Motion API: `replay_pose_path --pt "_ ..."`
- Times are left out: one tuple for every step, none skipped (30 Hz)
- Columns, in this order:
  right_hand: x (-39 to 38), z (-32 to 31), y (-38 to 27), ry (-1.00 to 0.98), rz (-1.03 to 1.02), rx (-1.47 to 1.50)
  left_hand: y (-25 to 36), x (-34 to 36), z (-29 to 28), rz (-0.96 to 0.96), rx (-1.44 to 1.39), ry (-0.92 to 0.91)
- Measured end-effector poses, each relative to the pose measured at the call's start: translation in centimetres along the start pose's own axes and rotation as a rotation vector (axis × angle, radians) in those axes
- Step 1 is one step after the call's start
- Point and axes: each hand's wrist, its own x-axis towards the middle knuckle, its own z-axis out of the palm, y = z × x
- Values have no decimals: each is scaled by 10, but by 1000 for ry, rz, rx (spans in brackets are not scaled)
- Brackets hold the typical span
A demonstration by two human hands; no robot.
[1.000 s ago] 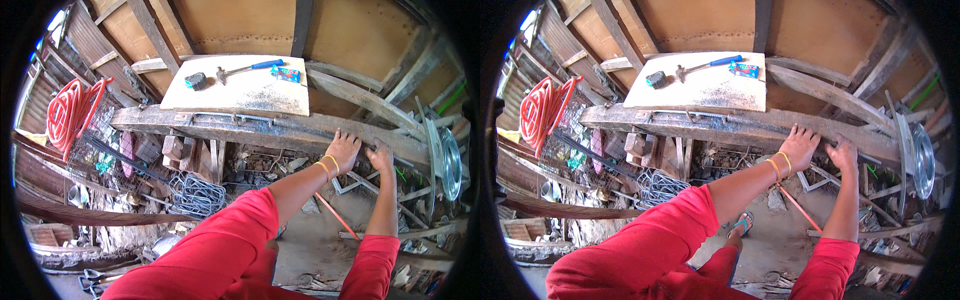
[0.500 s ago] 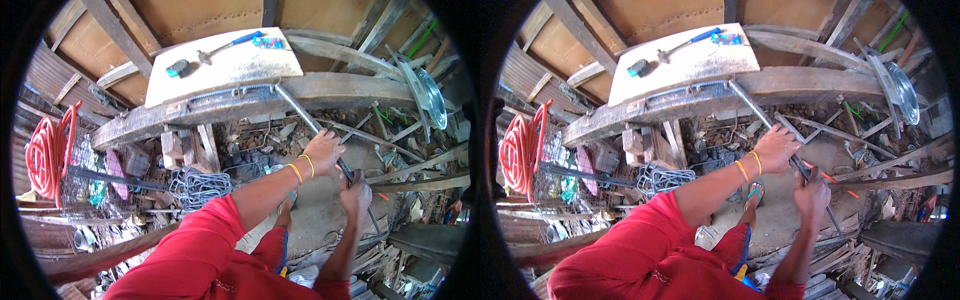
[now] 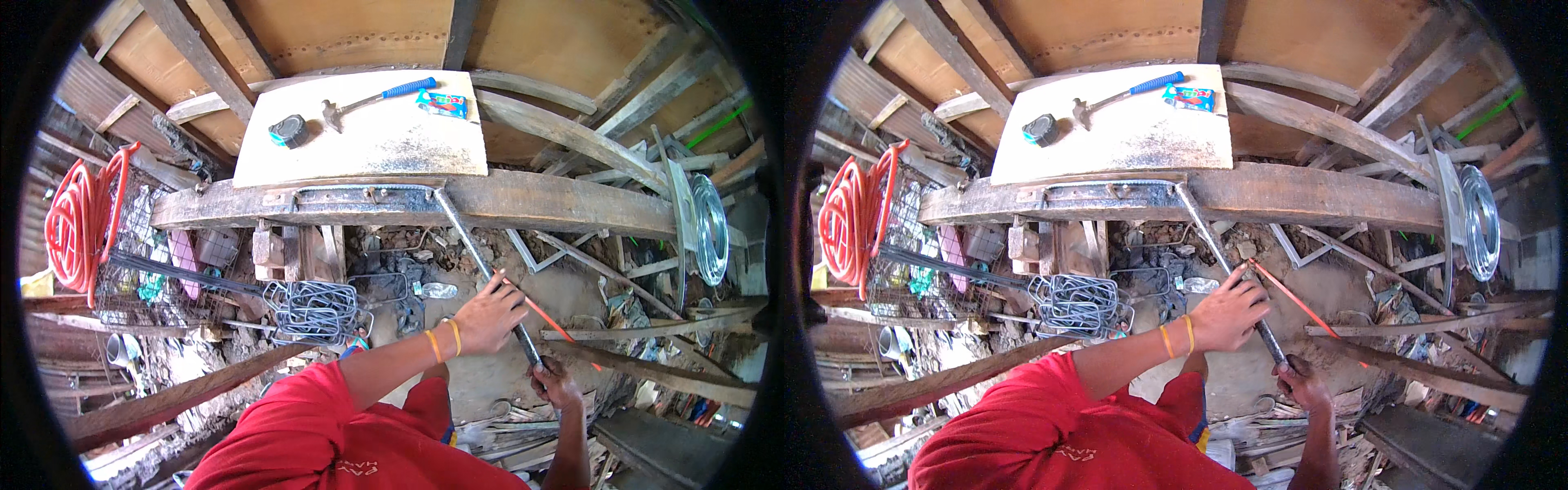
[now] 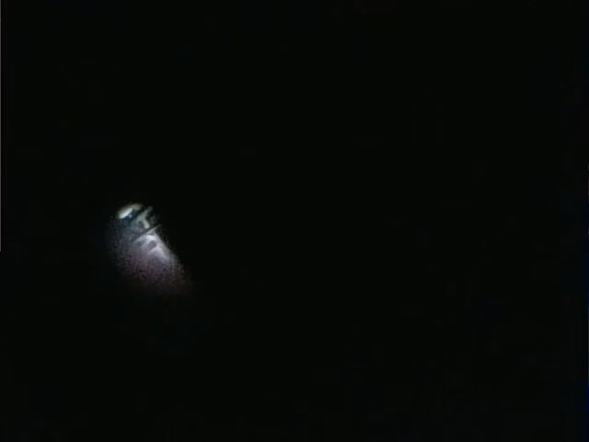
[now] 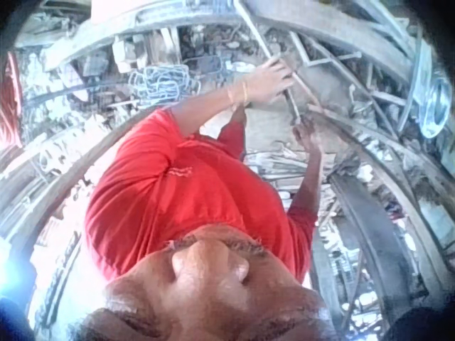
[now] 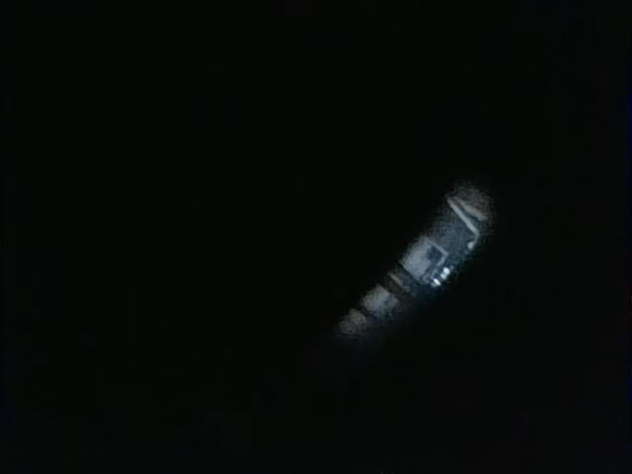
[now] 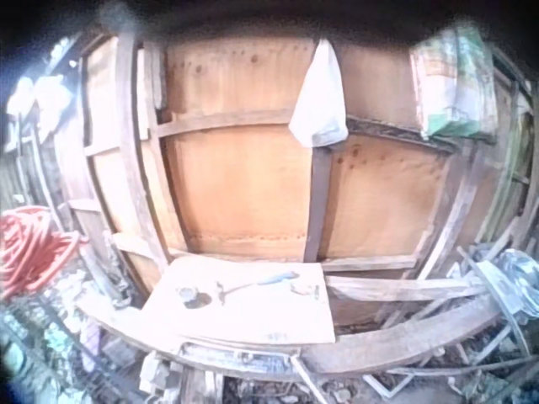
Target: The person repeatedly bends metal rods into U-shaped hooks using a wooden beam as a fulcrum. They place each rod on the beam, apply downward force with both hands to bend it, then lift and set the finished hook aside. The process is repeated multiple times throughout the clip.
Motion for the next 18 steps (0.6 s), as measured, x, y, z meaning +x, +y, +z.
replay_pose_path --pt "1 -2 0 -18 -1 21 8 -8 -1 -77 -92 119" --pt "-1 -4 0 -62 3 48 17 -18 1 -149 -177 237" --pt "-1 -6 0 -102 -23 95 27 -26 7 -214 -258 415" --pt "-2 -8 0 -95 -17 136 37 -32 17 -403 -493 424" --pt "-1 -8 1 -119 3 174 46 -34 30 -585 -727 491" --pt "-1 -9 1 -159 30 212 55 -35 45 -826 -981 485" --pt "-1 -8 2 -177 42 276 58 -34 58 -934 -998 348" --pt "0 -8 2 -166 40 252 62 -32 71 -967 -1121 272" --pt "-1 -6 3 -158 39 236 59 -28 82 -912 -1458 159" --pt "0 -6 2 -148 41 223 58 -24 90 -845 -1784 30" --pt "-1 -4 2 -126 38 213 62 -19 98 -740 -1794 87" --pt "-1 -3 1 -101 33 201 65 -15 102 -733 -1941 155" --pt "-2 -3 0 -111 36 192 65 -3 108 -766 -2181 186" --pt "-2 -1 0 -63 50 218 66 2 110 -852 -2375 184" --pt "-2 0 0 -52 75 248 70 6 112 -773 -2470 224" --pt "-2 2 2 -73 88 291 71 8 113 -730 -2535 221" --pt "-3 3 5 -56 109 297 73 9 114 -633 -2600 181" --pt "-2 5 10 -18 100 281 73 7 116 -578 -2659 156"
